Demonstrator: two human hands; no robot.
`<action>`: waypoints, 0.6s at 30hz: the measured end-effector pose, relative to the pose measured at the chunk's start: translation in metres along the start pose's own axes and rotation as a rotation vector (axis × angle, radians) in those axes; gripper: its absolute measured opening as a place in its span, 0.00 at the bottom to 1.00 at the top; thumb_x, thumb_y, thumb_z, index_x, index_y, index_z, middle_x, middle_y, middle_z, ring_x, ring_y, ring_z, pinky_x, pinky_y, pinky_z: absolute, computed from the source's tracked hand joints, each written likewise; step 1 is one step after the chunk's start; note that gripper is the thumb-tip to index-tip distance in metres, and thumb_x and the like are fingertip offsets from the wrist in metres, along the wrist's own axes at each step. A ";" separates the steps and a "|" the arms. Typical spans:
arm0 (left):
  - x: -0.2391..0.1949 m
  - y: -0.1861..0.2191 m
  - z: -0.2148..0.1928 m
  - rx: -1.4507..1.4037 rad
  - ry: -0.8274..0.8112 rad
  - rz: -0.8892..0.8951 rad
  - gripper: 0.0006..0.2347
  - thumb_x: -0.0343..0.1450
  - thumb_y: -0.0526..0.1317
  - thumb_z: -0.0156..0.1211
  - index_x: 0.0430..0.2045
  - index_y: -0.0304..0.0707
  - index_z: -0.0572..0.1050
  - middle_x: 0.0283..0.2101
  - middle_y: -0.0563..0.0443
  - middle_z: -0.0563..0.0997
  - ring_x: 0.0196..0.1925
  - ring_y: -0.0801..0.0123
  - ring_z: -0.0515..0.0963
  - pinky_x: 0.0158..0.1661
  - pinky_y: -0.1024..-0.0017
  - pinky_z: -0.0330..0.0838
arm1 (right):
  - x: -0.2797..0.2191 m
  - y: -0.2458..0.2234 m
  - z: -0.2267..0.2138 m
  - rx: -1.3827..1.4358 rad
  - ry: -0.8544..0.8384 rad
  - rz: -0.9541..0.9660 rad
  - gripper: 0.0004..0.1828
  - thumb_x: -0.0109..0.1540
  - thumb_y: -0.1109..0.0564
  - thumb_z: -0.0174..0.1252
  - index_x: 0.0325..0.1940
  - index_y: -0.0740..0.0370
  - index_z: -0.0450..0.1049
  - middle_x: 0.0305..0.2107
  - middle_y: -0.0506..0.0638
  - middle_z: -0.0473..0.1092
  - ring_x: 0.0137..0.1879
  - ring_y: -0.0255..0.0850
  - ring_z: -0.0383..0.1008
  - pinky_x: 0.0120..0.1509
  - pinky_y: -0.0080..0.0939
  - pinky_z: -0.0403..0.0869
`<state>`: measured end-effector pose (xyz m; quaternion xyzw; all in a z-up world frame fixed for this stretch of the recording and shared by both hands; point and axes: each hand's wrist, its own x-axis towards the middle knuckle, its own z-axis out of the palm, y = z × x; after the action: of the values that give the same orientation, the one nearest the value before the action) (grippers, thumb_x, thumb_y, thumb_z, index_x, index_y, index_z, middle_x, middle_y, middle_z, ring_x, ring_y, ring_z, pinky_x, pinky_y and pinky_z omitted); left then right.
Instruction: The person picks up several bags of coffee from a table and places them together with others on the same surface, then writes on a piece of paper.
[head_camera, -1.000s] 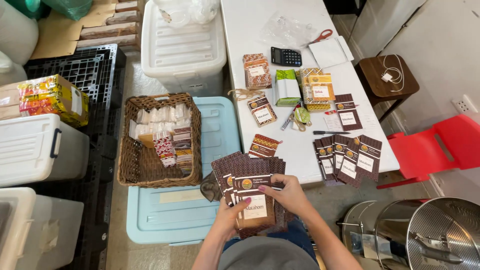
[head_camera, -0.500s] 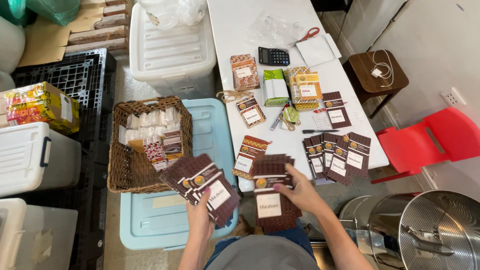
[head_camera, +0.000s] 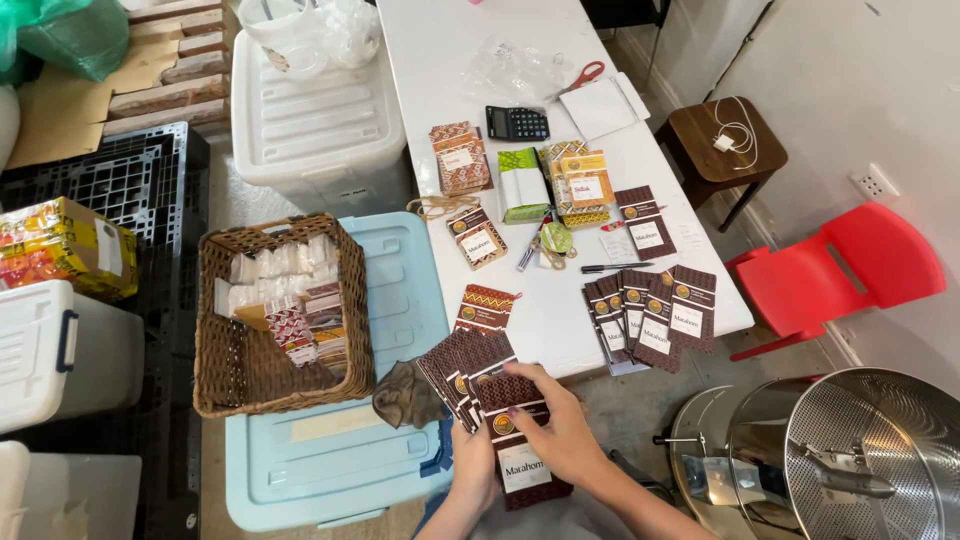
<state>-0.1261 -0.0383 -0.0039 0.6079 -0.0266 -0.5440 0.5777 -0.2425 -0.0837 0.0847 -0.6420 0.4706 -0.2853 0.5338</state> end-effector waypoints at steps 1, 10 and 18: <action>-0.001 -0.001 0.002 0.003 -0.005 -0.001 0.14 0.71 0.32 0.57 0.51 0.31 0.77 0.49 0.37 0.85 0.48 0.55 0.83 0.48 0.59 0.77 | -0.002 0.010 0.001 0.000 0.005 0.000 0.27 0.59 0.63 0.52 0.64 0.53 0.70 0.59 0.49 0.73 0.65 0.42 0.72 0.69 0.45 0.70; 0.055 -0.033 -0.010 0.053 0.037 0.048 0.16 0.66 0.31 0.62 0.49 0.32 0.78 0.48 0.40 0.86 0.47 0.54 0.83 0.49 0.59 0.75 | 0.025 0.065 -0.020 0.217 0.050 0.164 0.47 0.61 0.50 0.57 0.80 0.51 0.40 0.70 0.57 0.60 0.68 0.50 0.71 0.66 0.56 0.78; 0.089 -0.033 -0.053 -0.143 0.145 0.092 0.23 0.68 0.29 0.60 0.61 0.33 0.68 0.57 0.37 0.80 0.57 0.49 0.79 0.58 0.53 0.72 | 0.150 0.215 -0.046 -0.331 0.212 0.440 0.51 0.65 0.64 0.56 0.83 0.49 0.32 0.12 0.53 0.58 0.17 0.45 0.57 0.24 0.46 0.53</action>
<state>-0.0728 -0.0506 -0.0975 0.6010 0.0261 -0.4721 0.6444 -0.2874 -0.2366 -0.1290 -0.5697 0.6917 -0.1475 0.4186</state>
